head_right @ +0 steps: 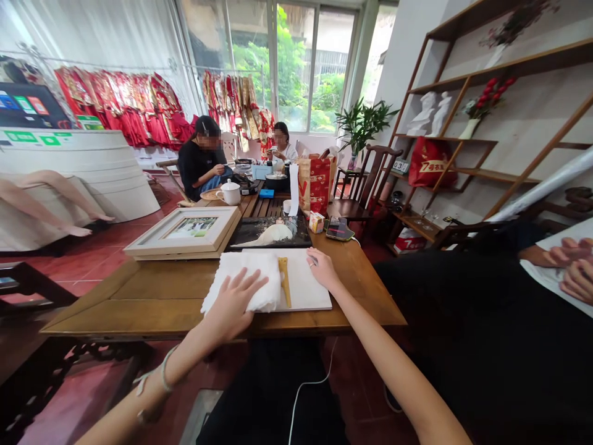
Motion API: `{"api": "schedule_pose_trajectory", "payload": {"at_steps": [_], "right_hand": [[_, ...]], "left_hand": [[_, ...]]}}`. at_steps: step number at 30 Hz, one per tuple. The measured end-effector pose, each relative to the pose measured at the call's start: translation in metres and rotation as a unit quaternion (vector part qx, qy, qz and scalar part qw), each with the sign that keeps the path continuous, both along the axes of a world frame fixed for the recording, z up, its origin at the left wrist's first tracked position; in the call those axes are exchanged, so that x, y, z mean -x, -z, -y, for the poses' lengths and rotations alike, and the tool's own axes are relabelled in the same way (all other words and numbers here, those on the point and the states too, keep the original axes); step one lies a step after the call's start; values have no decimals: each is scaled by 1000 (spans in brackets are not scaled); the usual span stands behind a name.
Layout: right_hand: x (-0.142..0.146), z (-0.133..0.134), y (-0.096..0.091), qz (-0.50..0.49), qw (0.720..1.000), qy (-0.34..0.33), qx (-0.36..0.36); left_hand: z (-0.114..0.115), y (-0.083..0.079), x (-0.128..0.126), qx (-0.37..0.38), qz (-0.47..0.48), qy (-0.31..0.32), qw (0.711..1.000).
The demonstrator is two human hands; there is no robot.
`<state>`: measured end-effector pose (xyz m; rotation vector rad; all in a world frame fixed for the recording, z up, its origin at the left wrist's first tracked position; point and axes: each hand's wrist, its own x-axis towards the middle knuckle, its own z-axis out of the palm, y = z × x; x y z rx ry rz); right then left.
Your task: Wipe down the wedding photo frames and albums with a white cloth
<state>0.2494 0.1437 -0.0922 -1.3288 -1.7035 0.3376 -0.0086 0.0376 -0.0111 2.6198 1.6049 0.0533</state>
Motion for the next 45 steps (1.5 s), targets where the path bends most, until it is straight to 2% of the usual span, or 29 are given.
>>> {"api": "schedule_pose_trajectory", "payload": {"at_steps": [5,7,9,13,17,21,24,27,31,35,38,42,45], "right_hand": [[0,0,1,-14,1000,-5,-2],[-1,0,1,-12,1000,-6,1],[-1,0,1,-5,1000,-8,2],[-3,0,0,9,1000,-11,6],[-4,-1,0,6,1000,-12,11],[-4,-2,1,11,1000,-13,8],[-4,-1,1,27,1000,-13,7],[-4,-1,1,38,999,-16,4],[-4,-2,1,33,999,-23,-4],[-4,-1,-1,31,999,-25,2],[-3,0,-2,24,999,-23,3],[-2,1,-1,15,1000,-23,0],[-1,1,-1,14,1000,-15,2]], "left_hand": [[53,2,10,29,10,10,999],[62,3,11,30,14,4,999],[61,3,11,29,21,4,999],[32,1,11,22,31,15,999],[-21,-1,9,11,20,8,1000],[-66,1,-5,-2,27,-13,1000],[-82,4,-25,-19,33,-24,999],[-83,9,-48,-30,38,-24,999],[-74,16,-70,-67,29,-8,997],[-54,20,-77,-72,21,15,997],[-26,23,-72,-59,29,28,997],[21,27,-59,-44,37,60,997],[43,28,-51,-41,40,76,996]]}}
